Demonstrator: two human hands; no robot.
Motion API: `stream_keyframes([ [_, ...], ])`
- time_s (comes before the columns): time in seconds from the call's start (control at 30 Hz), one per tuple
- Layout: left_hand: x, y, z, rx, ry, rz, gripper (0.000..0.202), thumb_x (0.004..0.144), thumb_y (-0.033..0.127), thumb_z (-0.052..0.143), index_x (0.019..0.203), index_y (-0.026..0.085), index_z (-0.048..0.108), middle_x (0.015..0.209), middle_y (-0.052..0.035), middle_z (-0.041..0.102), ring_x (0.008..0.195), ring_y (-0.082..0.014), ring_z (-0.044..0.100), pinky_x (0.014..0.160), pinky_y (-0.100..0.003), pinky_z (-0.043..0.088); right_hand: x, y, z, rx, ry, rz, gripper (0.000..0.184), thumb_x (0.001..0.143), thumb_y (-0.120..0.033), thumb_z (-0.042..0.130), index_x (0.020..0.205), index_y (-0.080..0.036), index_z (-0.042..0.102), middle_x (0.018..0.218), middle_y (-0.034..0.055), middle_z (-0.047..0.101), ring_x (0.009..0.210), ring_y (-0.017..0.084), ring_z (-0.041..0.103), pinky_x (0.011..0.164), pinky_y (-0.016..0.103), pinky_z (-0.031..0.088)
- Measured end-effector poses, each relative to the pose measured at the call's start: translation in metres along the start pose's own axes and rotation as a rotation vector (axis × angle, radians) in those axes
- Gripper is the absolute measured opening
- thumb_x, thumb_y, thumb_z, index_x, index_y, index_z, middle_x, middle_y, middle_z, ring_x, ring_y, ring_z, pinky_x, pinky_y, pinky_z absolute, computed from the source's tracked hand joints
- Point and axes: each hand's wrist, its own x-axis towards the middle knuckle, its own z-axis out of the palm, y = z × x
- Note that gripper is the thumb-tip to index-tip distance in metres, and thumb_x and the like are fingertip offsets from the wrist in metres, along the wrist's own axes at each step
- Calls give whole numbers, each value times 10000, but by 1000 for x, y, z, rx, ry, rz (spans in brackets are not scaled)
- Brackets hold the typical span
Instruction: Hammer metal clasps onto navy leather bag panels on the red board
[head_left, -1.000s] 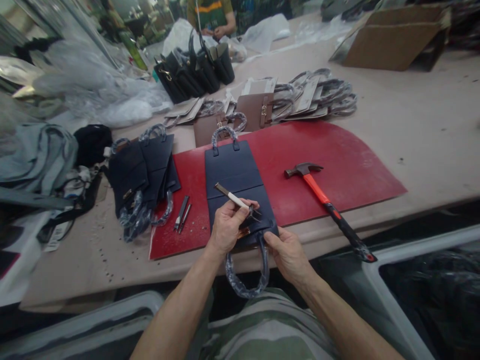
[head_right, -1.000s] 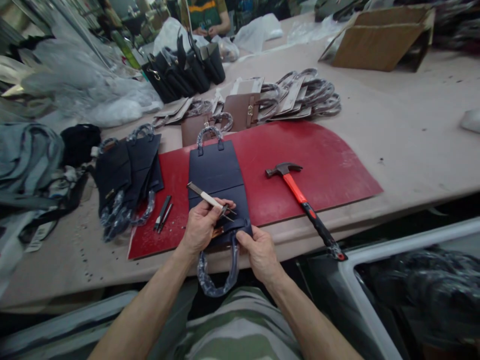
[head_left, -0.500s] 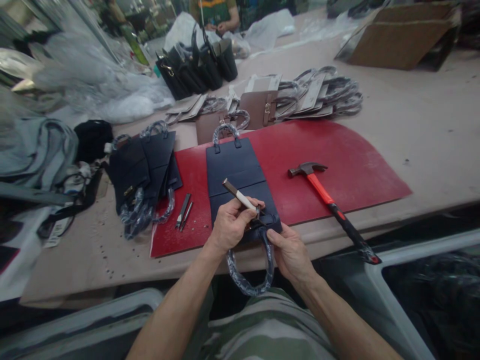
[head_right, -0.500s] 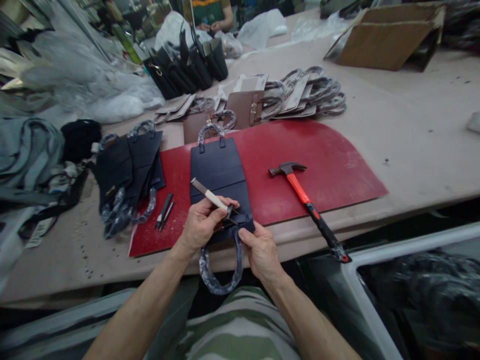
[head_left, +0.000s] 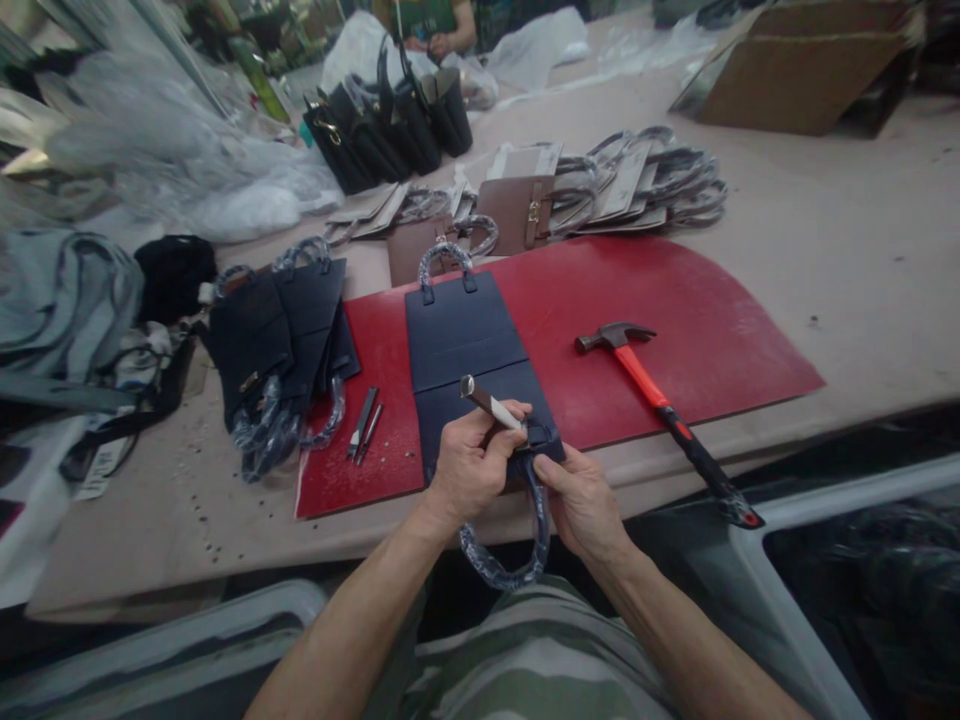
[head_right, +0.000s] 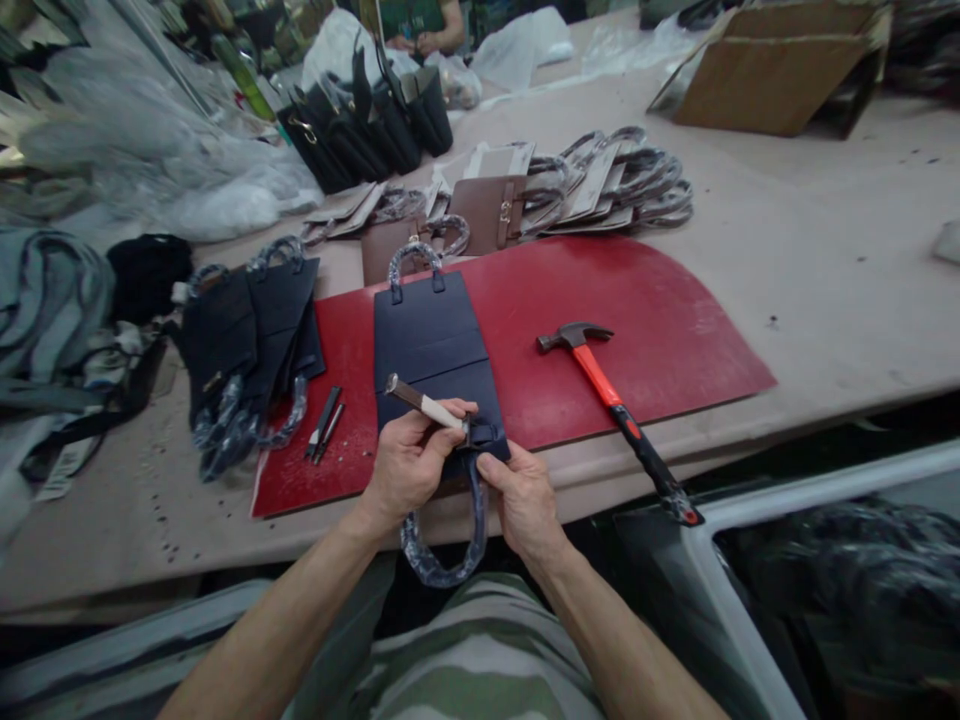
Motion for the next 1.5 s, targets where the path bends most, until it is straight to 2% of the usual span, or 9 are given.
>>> stream_keyframes([
  [0.17,-4,-8,1,37,6,22,111,876,162,614,953,182,692,1066,-80,765,1009,-219,718,922,-340,574,0,1,2,-7,15,17,337,632,-388,875,895,-209,764,768,13,667,684,172,524,789,342,484],
  [0.37,-10,-15,0,23,9,85,101,884,163,634,967,176,690,1092,-105,758,1024,-227,723,927,-356,581,2,7,0,14,39,37,278,618,-377,880,780,-203,737,658,-17,595,605,135,443,674,288,435],
  [0.7,-10,-17,-1,42,8,106,97,897,169,634,978,175,687,1086,-116,754,1021,-235,723,930,-377,582,1,10,2,20,46,59,335,610,-398,879,819,-182,731,707,1,640,614,136,461,586,268,358],
  [0.93,-14,-19,0,98,19,159,110,901,161,622,993,187,675,1094,-114,746,1027,-237,722,939,-396,582,1,9,2,4,50,32,262,639,-369,855,767,-193,708,653,-16,593,646,149,482,638,280,396],
  [1.2,-27,-14,7,224,134,367,255,880,57,616,1088,205,633,1109,-92,718,1098,-226,695,955,-403,588,0,14,3,10,37,2,295,661,-390,865,872,-219,751,751,-3,671,649,157,525,713,315,463],
  [1.33,-36,-14,9,258,158,363,266,892,58,600,1116,196,632,1124,-113,718,1100,-237,695,957,-409,592,0,15,1,6,21,20,354,653,-411,878,929,-220,765,806,18,706,708,175,582,740,317,484],
  [1.5,-36,-15,8,229,129,347,235,918,86,575,1115,198,634,1141,-119,720,1094,-237,700,956,-411,595,1,17,-4,-25,10,43,402,655,-414,876,989,-217,767,836,30,718,711,184,601,743,331,501],
])
